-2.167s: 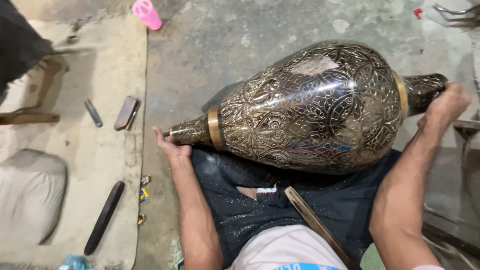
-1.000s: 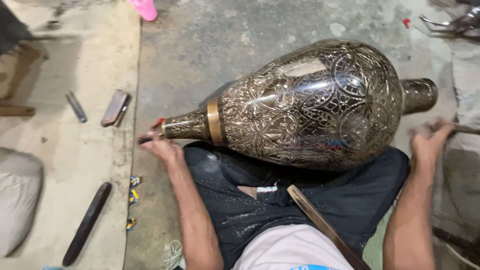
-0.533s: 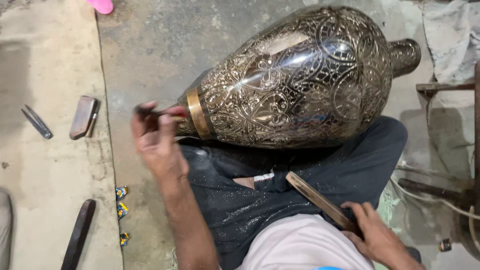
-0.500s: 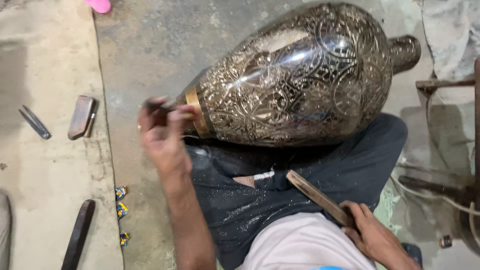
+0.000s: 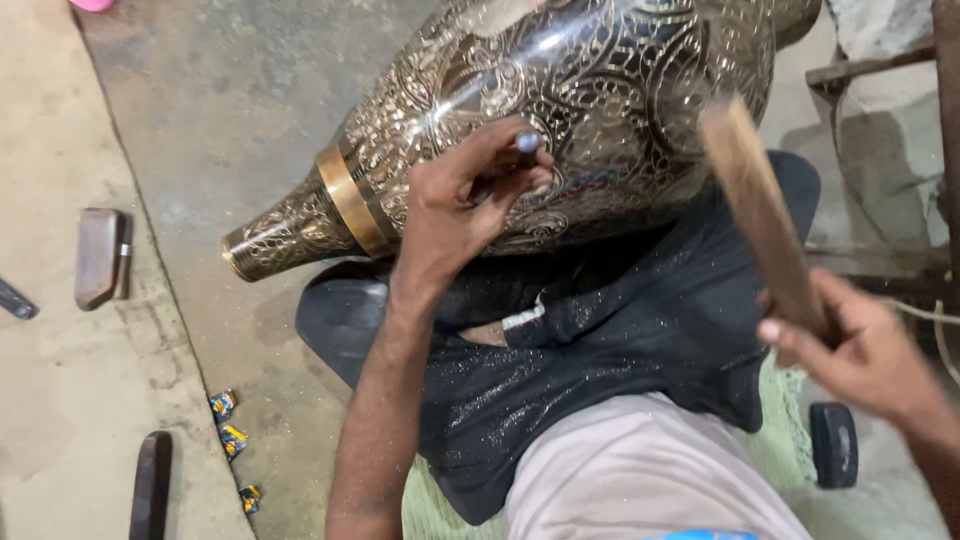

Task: The person uses a hammer and chisel to engrave intricate patterns on a large brass vase. They repeatedly strike the chisel against the vase surface to create detailed floral and geometric designs.

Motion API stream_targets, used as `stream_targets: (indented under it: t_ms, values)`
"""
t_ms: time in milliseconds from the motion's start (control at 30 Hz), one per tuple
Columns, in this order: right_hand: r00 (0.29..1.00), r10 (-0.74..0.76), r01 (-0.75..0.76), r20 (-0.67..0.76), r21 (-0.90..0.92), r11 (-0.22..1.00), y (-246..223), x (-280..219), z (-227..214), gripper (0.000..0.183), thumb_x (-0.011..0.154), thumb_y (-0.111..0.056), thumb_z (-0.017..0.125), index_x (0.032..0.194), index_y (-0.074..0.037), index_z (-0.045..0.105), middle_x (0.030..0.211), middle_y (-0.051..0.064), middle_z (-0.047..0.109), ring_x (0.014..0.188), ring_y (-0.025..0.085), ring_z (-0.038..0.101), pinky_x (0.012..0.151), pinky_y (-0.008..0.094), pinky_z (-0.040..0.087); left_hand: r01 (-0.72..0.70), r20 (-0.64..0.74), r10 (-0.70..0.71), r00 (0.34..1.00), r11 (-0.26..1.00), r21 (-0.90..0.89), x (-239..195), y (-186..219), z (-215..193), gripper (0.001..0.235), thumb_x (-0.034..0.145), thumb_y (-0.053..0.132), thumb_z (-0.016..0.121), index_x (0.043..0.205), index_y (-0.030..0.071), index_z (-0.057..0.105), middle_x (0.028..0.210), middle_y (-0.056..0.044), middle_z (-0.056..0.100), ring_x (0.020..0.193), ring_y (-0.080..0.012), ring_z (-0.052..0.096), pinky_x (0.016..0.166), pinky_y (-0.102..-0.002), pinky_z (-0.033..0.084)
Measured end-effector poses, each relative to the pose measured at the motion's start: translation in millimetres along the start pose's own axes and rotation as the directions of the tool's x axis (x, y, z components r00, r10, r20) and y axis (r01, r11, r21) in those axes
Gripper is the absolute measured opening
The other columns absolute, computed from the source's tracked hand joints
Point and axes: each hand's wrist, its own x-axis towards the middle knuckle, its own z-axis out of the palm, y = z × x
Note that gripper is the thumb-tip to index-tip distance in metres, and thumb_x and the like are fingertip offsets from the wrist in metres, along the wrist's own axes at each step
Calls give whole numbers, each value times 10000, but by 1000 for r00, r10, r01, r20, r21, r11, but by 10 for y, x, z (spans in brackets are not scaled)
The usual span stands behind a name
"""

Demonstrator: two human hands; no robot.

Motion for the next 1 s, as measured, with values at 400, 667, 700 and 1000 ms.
stream_targets:
  t_ms: [400,667,700,1000]
  values:
    - [934,-340,290,-110,-326,900,-847,390,-237,400,881,-107,734,1237,34,616,911,111,708,790,143,698,683,275,574,-164,90,146,985,958,236,-55,-110,16,418,1030,67,780,1397,214,643,892,19,726,759,-70,669,661,-210,631]
    - [930,-352,244,-104,-541,805,-960,585,-300,459,797,41,766,1234,79,631,872,153,679,781,214,691,702,319,542,-111,46,104,993,978,179,-49,-23,-33,516,944,12,837,1384,198,645,891,-1,704,766,-97,672,654,-269,591]
    - [930,-351,229,-110,-575,785,-999,583,-288,460,808,44,769,1245,81,632,862,156,673,761,214,685,692,320,541,-117,47,111,993,979,169,-47,-13,-39,528,945,-5,830,1394,195,639,912,-2,709,770,-93,683,659,-261,599]
    - [945,-327,262,-30,-529,807,-1401,507,-190,342,869,-22,750,1181,13,616,812,96,651,704,133,655,654,276,531,-80,28,76,997,983,166,-49,-9,-1,484,949,-59,787,1335,201,652,944,0,739,757,-66,705,641,-232,616]
